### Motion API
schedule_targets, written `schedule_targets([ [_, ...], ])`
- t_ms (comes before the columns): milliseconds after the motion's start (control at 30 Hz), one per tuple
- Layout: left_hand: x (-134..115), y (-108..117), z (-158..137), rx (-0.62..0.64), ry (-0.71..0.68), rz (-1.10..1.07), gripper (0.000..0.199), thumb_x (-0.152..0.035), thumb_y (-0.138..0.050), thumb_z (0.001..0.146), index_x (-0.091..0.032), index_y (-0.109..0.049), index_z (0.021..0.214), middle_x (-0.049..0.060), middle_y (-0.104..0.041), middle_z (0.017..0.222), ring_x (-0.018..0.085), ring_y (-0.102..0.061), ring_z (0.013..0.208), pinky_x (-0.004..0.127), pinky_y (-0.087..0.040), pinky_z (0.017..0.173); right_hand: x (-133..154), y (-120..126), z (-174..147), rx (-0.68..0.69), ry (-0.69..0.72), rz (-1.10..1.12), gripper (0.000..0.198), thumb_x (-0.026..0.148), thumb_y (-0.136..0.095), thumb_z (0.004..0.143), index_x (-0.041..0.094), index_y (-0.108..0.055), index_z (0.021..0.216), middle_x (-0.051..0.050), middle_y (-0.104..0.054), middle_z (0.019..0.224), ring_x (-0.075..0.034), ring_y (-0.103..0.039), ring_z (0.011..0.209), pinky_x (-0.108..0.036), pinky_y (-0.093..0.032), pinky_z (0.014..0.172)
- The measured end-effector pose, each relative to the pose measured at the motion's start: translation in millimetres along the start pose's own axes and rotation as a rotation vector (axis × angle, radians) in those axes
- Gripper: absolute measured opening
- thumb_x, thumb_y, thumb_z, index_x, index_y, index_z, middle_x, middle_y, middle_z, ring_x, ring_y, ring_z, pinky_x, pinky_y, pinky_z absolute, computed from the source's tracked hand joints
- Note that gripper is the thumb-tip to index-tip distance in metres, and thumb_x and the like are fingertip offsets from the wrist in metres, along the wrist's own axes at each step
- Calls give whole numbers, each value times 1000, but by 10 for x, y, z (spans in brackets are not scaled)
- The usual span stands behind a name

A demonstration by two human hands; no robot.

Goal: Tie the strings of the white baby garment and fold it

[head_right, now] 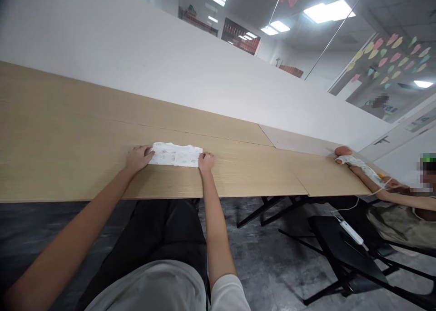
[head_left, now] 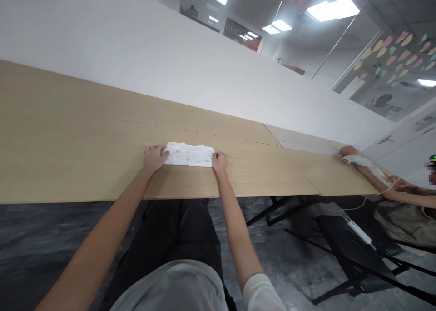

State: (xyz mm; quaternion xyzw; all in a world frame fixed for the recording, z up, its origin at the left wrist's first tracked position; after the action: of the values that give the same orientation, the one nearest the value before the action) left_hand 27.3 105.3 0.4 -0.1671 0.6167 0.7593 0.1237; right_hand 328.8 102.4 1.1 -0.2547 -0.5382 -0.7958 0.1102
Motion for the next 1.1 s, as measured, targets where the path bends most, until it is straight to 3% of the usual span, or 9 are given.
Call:
schedule_targets([
  [267,8,21,95,-70,24,-122,53,-40,-46,91,-17,-62,136,18,-63,138,35,-56,127,48,-43,107,17,65,32,12,-67,68,33,20,-48,98,10,-71,120,-15,-73,120,-24,-66,114,-29,-46,98],
  [400,-95,95,268,-98,13,-140,54,-39,-45,91,-16,-63,136,19,-62,140,35,-55,129,47,-43,107,206,97,185,71,-33,51,41,21,-44,101,9,-58,137,-18,-67,133,-25,-62,124,-30,-45,102],
  [500,-236,78,383,-30,-31,-102,56,-38,-42,92,-16,-61,140,18,-58,146,35,-52,133,49,-40,109,364,36,303,164,20,-6,41,21,-39,103,12,-54,140,-19,-68,131,-26,-64,122,-34,-46,100],
  [667,-346,-38,397,132,-100,-22,52,-37,-43,90,-17,-69,130,16,-62,142,35,-54,134,48,-40,109,419,-155,359,313,101,-137,32,20,-46,100,16,-66,124,-16,-73,122,-24,-68,111,-35,-48,96],
  [800,-288,-2,361,86,-164,-8,46,-41,-50,84,-16,-75,114,17,-69,131,33,-59,127,41,-43,107,346,-115,346,259,123,-122,24,19,-61,91,19,-74,111,-12,-76,117,-20,-69,105,-27,-49,90],
  [933,-263,170,348,15,-264,-156,41,-46,-54,80,-17,-74,101,15,-73,119,31,-64,115,37,-46,102,273,44,314,291,135,-79,18,15,-62,85,16,-78,95,-10,-79,103,-17,-69,88,-24,-49,79],
  [1100,-399,516,319,3,-317,-326,44,-56,-56,79,-19,-72,95,9,-75,100,27,-66,93,35,-50,85,364,296,286,369,320,1,28,6,-54,82,15,-79,88,-9,-79,98,-18,-67,84,-25,-48,79],
])
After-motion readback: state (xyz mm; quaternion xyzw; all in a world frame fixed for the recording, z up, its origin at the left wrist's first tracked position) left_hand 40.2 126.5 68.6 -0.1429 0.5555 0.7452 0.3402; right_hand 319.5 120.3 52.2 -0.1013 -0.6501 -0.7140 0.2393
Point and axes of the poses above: each hand's wrist, its own z-axis towards the middle knuckle, its own y-axis out of the back of the hand, x = y × z, the point moved 6 cm from there along z, towards the middle knuckle
